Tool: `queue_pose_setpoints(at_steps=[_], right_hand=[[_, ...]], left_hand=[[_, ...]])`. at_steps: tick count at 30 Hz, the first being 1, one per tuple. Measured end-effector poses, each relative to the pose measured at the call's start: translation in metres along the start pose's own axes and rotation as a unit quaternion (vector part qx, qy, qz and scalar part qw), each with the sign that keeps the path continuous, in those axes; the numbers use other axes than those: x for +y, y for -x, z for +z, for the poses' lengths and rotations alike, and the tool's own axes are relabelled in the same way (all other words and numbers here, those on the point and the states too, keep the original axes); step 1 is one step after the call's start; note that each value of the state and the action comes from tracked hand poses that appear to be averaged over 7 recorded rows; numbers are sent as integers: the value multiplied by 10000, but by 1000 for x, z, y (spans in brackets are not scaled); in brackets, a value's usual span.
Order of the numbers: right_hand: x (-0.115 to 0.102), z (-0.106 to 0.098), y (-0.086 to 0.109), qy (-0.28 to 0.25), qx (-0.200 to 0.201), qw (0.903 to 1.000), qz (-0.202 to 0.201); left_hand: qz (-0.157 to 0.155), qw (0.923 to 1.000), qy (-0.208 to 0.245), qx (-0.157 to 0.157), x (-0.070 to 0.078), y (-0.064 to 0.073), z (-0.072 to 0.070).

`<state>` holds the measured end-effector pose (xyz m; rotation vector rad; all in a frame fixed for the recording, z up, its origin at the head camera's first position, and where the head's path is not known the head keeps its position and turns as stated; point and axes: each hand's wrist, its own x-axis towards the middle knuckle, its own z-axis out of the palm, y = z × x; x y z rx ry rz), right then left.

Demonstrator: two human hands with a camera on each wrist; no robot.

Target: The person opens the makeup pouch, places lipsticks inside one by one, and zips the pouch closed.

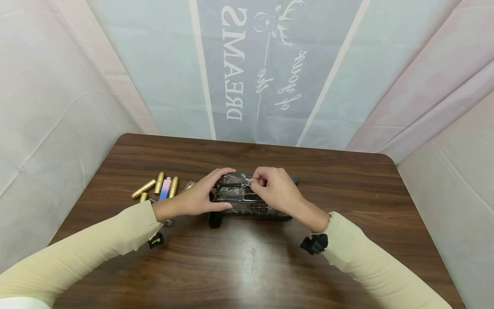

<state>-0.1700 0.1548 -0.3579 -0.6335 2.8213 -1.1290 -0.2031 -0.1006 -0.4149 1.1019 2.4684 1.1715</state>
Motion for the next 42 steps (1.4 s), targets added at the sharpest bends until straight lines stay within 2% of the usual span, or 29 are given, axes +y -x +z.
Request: queue_pose_setpoints(at_steps=[34,42], right_hand=[[10,-21,10,374,18,9985,403],[13,-28,15,318,-24,9981,520]], left_hand=[[-105,9999,-57,-85,-1,1,0],[-105,9999,-81,-76,0,1,1]])
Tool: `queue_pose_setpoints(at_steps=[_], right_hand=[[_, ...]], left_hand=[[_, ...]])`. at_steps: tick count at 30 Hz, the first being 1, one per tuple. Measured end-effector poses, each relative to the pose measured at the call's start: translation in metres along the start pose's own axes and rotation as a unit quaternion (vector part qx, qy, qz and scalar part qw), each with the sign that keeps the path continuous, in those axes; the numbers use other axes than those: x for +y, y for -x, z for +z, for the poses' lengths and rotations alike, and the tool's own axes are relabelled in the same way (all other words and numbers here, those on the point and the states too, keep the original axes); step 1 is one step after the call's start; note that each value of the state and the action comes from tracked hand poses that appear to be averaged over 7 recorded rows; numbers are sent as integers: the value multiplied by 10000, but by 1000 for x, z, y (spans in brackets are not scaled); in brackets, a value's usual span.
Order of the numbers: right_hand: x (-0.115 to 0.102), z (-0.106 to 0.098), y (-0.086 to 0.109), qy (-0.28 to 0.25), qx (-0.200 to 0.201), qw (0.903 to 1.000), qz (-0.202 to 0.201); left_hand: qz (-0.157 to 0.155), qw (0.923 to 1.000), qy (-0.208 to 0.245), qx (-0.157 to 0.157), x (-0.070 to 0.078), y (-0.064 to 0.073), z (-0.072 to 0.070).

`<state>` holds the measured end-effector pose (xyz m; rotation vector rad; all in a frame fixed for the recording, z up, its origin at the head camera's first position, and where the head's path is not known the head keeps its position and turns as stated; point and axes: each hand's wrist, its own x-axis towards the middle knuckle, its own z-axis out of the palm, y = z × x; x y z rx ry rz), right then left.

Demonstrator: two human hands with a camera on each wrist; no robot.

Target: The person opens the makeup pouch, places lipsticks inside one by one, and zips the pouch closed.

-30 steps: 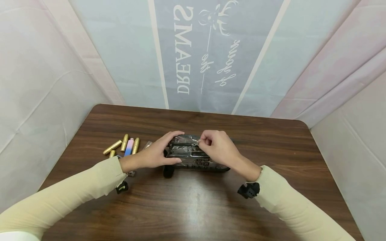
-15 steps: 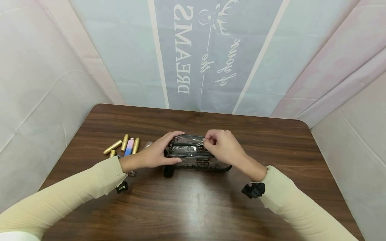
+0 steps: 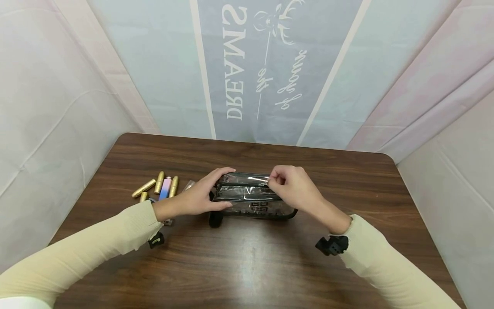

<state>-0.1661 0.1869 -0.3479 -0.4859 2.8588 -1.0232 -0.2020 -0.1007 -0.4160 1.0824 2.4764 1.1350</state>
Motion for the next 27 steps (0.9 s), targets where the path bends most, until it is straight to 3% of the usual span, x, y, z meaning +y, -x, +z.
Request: queue_pose_setpoints(at_steps=[27], right_hand=[[20,-18,19,190,54,9993,322]], left_hand=[[142,9998,-146,57,-4,3,1]])
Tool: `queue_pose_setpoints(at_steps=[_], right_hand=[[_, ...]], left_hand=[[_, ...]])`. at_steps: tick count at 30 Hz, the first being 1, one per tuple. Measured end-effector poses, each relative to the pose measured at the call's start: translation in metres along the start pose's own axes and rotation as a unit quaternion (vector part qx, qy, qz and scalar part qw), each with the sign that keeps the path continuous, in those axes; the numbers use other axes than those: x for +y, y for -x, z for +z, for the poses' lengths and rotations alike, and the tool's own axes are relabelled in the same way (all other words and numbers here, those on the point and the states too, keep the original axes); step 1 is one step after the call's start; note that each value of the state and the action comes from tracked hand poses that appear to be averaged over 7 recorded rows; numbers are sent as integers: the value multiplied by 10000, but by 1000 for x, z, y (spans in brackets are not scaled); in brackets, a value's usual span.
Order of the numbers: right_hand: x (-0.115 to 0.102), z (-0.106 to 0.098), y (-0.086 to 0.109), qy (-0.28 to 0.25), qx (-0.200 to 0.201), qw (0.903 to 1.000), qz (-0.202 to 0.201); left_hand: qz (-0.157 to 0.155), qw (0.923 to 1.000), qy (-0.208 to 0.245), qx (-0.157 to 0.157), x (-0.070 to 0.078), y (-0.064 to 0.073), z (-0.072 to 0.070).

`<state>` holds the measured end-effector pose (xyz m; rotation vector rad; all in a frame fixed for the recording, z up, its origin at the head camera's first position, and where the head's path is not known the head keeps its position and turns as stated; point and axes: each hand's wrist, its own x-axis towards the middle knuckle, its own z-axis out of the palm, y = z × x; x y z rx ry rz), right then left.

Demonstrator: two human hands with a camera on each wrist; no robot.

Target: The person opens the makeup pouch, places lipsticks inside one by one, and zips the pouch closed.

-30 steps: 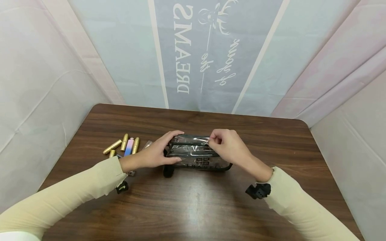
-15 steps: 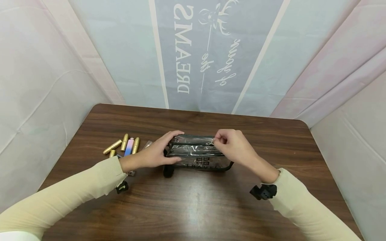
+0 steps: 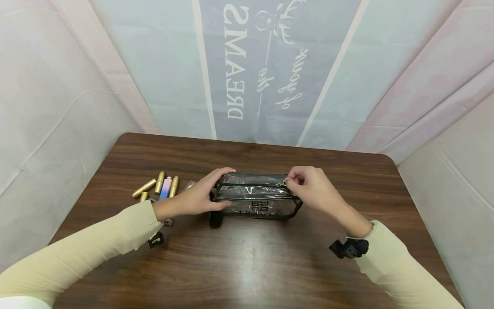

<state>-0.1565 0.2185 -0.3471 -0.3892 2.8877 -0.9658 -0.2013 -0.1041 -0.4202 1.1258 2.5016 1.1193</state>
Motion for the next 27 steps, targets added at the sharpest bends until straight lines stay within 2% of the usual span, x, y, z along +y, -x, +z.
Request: queue_pose_setpoints(at_steps=[27], right_hand=[[30,-19,15,-7,-219,9997,65]], left_hand=[[-125,9999,-3,40,5,4,9]])
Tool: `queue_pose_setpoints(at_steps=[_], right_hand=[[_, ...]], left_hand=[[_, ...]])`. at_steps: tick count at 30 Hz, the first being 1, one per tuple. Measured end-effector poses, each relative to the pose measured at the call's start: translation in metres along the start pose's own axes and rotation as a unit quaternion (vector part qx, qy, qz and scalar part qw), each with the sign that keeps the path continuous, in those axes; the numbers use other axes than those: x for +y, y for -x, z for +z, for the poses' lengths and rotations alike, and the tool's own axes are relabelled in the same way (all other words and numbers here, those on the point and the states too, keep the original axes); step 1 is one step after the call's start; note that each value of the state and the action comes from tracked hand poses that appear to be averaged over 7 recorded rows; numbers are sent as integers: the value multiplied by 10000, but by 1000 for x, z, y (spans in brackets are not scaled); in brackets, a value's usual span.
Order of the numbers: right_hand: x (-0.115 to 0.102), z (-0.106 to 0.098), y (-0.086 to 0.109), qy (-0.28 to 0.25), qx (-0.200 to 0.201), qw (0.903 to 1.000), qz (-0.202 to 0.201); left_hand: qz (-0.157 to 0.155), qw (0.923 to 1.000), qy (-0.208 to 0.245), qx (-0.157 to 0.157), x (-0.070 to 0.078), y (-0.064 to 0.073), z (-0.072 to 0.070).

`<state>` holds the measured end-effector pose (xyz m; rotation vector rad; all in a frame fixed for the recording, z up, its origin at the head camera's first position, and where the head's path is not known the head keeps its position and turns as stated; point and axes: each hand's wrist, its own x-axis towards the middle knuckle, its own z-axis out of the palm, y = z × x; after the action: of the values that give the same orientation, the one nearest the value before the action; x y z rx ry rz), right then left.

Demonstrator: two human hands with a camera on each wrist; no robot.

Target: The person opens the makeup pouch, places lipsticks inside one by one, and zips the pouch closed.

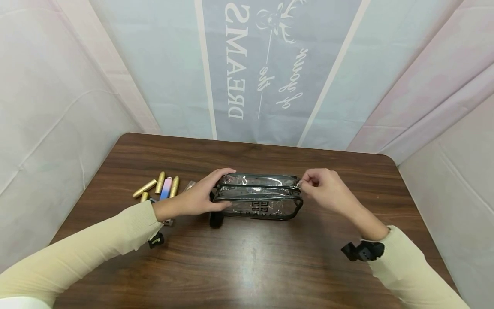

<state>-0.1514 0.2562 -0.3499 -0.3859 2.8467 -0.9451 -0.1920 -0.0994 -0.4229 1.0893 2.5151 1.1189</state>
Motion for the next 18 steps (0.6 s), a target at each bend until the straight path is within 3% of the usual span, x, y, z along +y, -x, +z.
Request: queue_pose_setpoints(at_steps=[18], right_hand=[[15,-5,-2,28,-452,9979,473]], left_hand=[[120,9999,3,-17,-3,-5,-9]])
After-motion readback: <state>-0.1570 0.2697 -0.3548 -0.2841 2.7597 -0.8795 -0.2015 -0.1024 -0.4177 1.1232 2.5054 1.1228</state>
